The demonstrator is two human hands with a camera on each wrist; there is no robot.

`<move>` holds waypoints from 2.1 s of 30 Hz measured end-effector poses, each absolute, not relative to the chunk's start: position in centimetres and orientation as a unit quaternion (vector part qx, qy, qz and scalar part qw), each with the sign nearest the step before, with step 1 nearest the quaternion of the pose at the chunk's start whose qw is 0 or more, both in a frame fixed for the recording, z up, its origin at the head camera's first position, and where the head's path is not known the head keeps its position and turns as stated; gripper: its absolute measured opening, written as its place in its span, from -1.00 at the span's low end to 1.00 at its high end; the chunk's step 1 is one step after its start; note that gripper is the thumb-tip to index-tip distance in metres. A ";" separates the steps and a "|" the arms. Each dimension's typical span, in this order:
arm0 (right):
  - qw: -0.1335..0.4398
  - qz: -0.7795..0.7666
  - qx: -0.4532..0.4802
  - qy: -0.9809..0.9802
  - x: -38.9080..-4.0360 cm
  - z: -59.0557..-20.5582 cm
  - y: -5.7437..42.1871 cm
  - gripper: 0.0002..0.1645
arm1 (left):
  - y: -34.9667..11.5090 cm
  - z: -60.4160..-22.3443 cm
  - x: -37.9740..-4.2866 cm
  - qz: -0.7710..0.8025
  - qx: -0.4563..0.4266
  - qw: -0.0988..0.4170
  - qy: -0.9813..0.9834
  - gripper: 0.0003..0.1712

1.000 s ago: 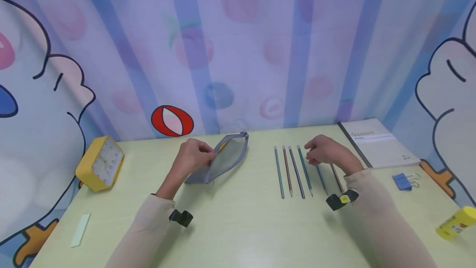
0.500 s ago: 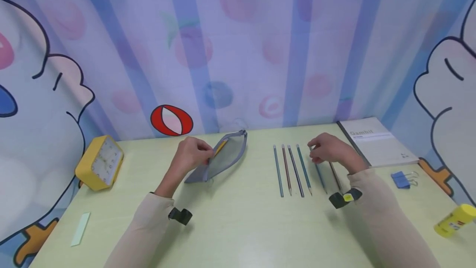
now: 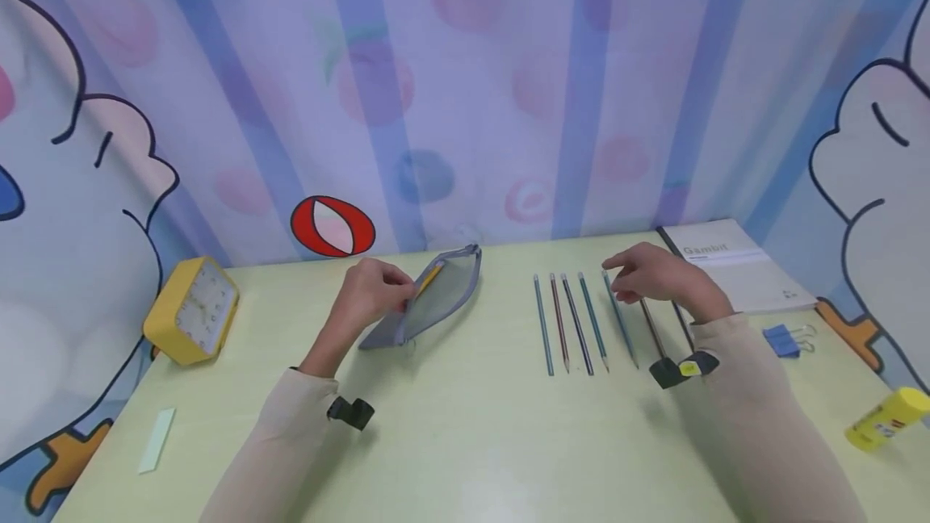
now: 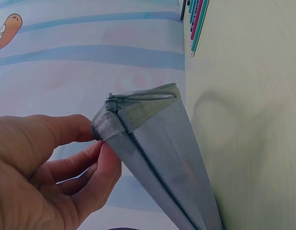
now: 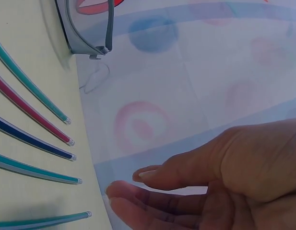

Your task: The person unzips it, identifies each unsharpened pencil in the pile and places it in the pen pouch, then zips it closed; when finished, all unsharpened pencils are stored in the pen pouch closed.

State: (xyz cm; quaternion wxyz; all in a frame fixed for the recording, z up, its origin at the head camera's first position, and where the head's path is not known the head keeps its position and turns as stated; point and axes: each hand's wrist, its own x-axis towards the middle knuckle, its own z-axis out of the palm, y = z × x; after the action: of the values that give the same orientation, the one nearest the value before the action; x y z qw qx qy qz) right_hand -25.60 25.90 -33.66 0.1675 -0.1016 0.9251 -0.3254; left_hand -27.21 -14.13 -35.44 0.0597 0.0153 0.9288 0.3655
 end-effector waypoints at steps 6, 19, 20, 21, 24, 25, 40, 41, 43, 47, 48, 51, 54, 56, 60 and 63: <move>0.175 -0.328 -0.121 0.921 -25.7 -34.7 24.5 -0.40 | -14.3 -35.5 -27.1 0.371 0.022 0.053 0.927 -0.77; 0.177 -0.241 -0.117 0.947 -26.6 -37.3 21.1 -0.34 | -14.4 -35.7 -27.1 0.373 0.022 0.049 0.926 -0.79; 0.175 -0.234 -0.116 0.949 -26.7 -37.4 21.0 -0.32 | -14.4 -35.7 -27.1 0.373 0.023 0.049 0.926 -0.79; 0.176 -0.229 -0.112 0.951 -26.7 -37.5 20.9 -0.31 | -14.4 -35.6 -27.2 0.374 0.024 0.049 0.926 -0.78; 0.177 -0.219 -0.099 0.954 -26.9 -37.8 20.5 -0.29 | -14.4 -35.6 -27.2 0.375 0.024 0.051 0.925 -0.77; 0.177 -0.220 -0.093 0.955 -26.9 -37.9 20.4 -0.29 | -14.3 -35.6 -27.3 0.374 0.023 0.051 0.926 -0.77; 0.156 -0.177 -0.059 0.970 -27.0 -39.0 18.4 -0.69 | -14.3 -35.7 -27.1 0.373 0.020 0.052 0.926 -0.79; 0.157 -0.174 -0.056 0.971 -27.0 -38.9 18.3 -0.67 | -14.3 -35.7 -27.1 0.372 0.019 0.051 0.927 -0.79; 0.158 -0.163 -0.052 0.972 -27.0 -39.0 18.1 -0.63 | -14.3 -35.6 -27.1 0.369 0.016 0.050 0.928 -0.79; 0.158 -0.138 -0.051 0.976 -27.1 -39.2 17.8 -0.61 | -14.4 -35.6 -27.0 0.366 0.013 0.051 0.929 -0.78; 0.157 -0.133 -0.051 0.977 -27.1 -39.3 17.7 -0.62 | -14.4 -35.7 -27.0 0.368 0.013 0.051 0.928 -0.78; 0.155 -0.130 -0.049 0.978 -27.2 -39.6 17.4 -0.70 | -14.5 -35.7 -27.1 0.372 0.014 0.053 0.927 -0.77; 0.155 -0.129 -0.043 0.979 -27.2 -39.7 17.2 -0.74 | -14.6 -35.7 -27.1 0.372 0.013 0.051 0.927 -0.77; 0.156 -0.128 -0.037 0.979 -27.2 -39.8 17.0 -0.72 | -14.7 -35.7 -27.1 0.371 0.010 0.050 0.927 -0.78; 0.152 -0.113 -0.035 0.981 -27.4 -39.9 16.8 -0.57 | -14.7 -35.7 -27.2 0.370 0.005 0.051 0.928 -0.77; 0.144 -0.122 -0.034 0.981 -27.4 -40.0 16.8 -0.48 | -14.7 -35.7 -27.2 0.370 0.003 0.052 0.927 -0.77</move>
State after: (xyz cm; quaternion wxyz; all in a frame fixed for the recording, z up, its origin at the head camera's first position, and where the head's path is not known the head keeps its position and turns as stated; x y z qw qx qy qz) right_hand -27.39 16.85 -40.03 0.1441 -0.0338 0.9814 -0.1225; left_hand -27.21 -14.71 -35.68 0.0520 0.0027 0.9275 0.3703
